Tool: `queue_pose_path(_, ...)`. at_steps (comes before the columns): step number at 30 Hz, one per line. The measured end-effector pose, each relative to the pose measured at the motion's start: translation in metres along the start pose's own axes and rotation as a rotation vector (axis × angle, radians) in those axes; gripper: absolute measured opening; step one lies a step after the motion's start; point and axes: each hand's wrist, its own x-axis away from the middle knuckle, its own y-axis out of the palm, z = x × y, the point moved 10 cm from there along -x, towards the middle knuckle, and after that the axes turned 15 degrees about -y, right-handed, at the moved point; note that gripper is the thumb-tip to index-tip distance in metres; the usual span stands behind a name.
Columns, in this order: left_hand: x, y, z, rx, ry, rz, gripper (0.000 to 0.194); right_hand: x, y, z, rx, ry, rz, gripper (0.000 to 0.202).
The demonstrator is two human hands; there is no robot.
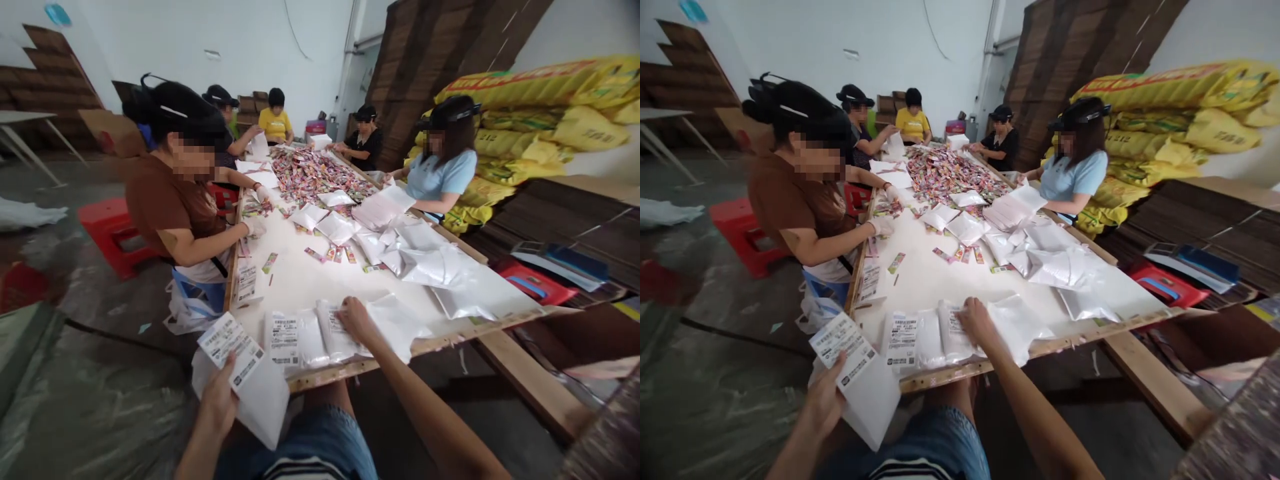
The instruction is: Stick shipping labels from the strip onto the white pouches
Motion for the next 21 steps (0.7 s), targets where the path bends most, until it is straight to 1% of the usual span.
queue_pose_path(2,0.007,0.005,-0.006,-0.064,0.001,-0.007,0.045,0.022,0.022,0.006,0.091,-0.068,-0.049,0.033)
queue_pose_path(3,0.010,0.007,-0.008,-0.091,0.011,-0.005,0.046,0.033,0.034,0.003,0.153,-0.134,-0.110,0.039)
queue_pose_path(5,0.013,0.012,-0.014,-0.130,0.004,-0.017,0.046,0.054,0.058,-0.004,0.287,-0.281,-0.284,0.052)
queue_pose_path(6,0.013,0.015,-0.017,-0.148,0.002,-0.033,0.045,0.062,0.067,-0.006,0.343,-0.327,-0.362,0.058)
queue_pose_path(7,0.014,0.019,-0.019,-0.168,0.006,-0.051,0.044,0.066,0.072,-0.005,0.380,-0.334,-0.413,0.065)
queue_pose_path(9,0.015,0.030,-0.023,-0.218,0.010,-0.101,0.042,0.064,0.070,-0.003,0.425,-0.256,-0.430,0.077)
queue_pose_path(10,0.016,0.037,-0.025,-0.245,0.024,-0.136,0.041,0.061,0.065,-0.006,0.417,-0.197,-0.405,0.078)
queue_pose_path(11,0.018,0.045,-0.026,-0.278,0.055,-0.177,0.041,0.057,0.059,-0.014,0.378,-0.150,-0.362,0.078)
queue_pose_path(12,0.021,0.053,-0.026,-0.323,0.097,-0.217,0.041,0.053,0.053,-0.027,0.299,-0.124,-0.315,0.076)
queue_pose_path(14,0.027,0.064,-0.027,-0.441,0.187,-0.266,0.039,0.052,0.044,-0.067,0.035,-0.150,-0.249,0.068)
queue_pose_path(16,0.029,0.066,-0.029,-0.544,0.247,-0.234,0.036,0.058,0.041,-0.114,-0.254,-0.227,-0.252,0.053)
queue_pose_path(17,0.028,0.064,-0.030,-0.577,0.255,-0.203,0.036,0.062,0.039,-0.132,-0.350,-0.246,-0.248,0.041)
queue_pose_path(18,0.027,0.062,-0.031,-0.602,0.257,-0.173,0.036,0.065,0.035,-0.143,-0.402,-0.242,-0.229,0.030)
queue_pose_path(19,0.026,0.060,-0.031,-0.620,0.257,-0.148,0.037,0.067,0.031,-0.148,-0.417,-0.222,-0.198,0.024)
queue_pose_path(20,0.025,0.058,-0.030,-0.637,0.258,-0.133,0.038,0.069,0.028,-0.149,-0.416,-0.194,-0.176,0.025)
queue_pose_path(21,0.024,0.059,-0.030,-0.660,0.260,-0.131,0.037,0.071,0.027,-0.148,-0.415,-0.174,-0.172,0.030)
